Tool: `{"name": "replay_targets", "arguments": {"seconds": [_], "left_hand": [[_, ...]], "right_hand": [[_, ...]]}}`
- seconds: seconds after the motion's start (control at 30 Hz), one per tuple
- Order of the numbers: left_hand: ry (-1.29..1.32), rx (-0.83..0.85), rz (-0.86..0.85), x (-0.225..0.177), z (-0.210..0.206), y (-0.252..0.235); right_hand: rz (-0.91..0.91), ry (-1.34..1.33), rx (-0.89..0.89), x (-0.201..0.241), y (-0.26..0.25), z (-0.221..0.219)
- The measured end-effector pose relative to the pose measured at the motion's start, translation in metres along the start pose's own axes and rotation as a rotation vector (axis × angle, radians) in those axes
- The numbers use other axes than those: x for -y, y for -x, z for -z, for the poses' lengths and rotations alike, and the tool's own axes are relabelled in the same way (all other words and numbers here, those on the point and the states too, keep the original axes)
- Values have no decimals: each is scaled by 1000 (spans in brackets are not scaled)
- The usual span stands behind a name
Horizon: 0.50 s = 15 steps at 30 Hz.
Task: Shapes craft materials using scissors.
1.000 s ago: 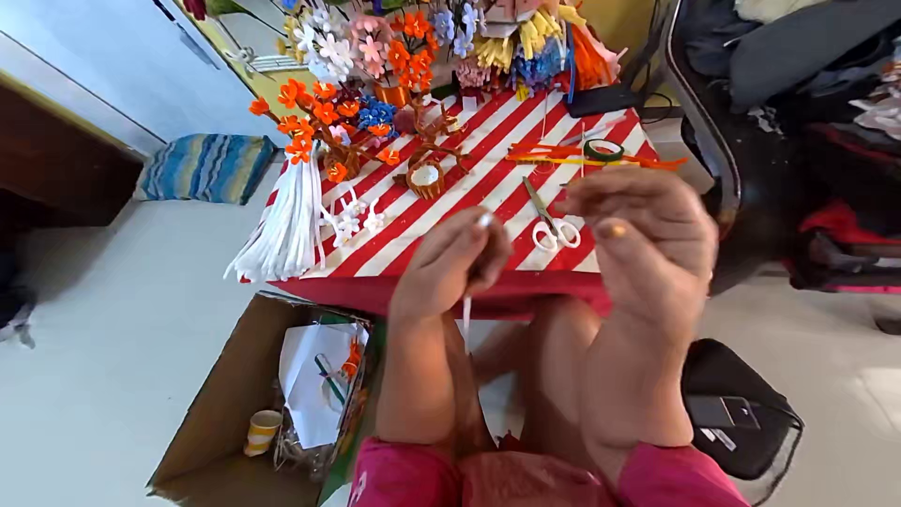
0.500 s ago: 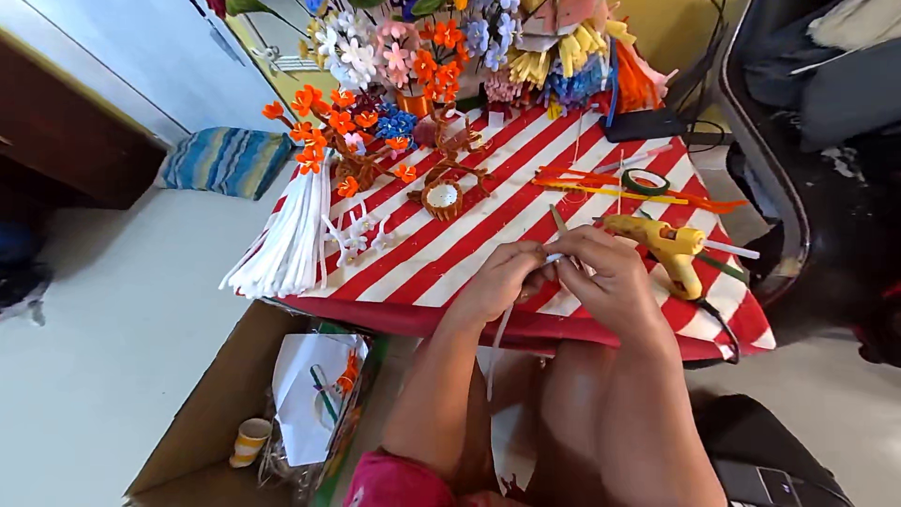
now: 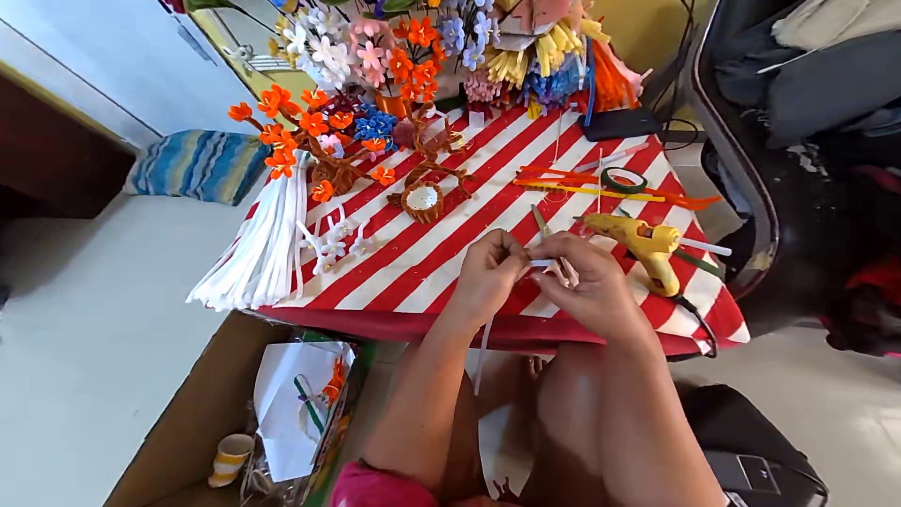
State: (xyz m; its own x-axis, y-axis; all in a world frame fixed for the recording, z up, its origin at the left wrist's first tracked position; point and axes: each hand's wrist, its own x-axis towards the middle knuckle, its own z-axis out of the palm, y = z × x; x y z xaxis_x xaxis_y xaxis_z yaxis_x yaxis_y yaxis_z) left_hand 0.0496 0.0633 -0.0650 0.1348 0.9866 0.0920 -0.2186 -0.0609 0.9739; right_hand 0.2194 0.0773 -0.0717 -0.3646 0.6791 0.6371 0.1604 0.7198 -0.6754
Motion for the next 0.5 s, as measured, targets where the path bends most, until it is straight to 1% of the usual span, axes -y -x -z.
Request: {"name": "replay_targets", "arguments": {"seconds": [0.07, 0.13, 0.23, 0.3, 0.37, 0.43, 0.5], "left_hand": [[21, 21, 15, 1, 2, 0], [-14, 61, 27, 0, 6, 0], [-247, 65, 22, -5, 13, -2], [-420, 27, 71, -8, 12, -3], [-530, -5, 100, -9, 10, -4], [-545, -21, 72, -7, 9, -4], [-506, -28, 18, -5, 7, -2]], "right_hand": [[-7, 63, -47, -1, -1, -3], [-11, 168, -78, -2, -2, -5], [17, 334, -108, -7, -2, -7], [55, 405, -121, -9, -2, -8], [75, 459, -108, -11, -3, -9], [83, 508, -87, -11, -3, -8], [93, 565, -78, -9, -4, -7]]}}
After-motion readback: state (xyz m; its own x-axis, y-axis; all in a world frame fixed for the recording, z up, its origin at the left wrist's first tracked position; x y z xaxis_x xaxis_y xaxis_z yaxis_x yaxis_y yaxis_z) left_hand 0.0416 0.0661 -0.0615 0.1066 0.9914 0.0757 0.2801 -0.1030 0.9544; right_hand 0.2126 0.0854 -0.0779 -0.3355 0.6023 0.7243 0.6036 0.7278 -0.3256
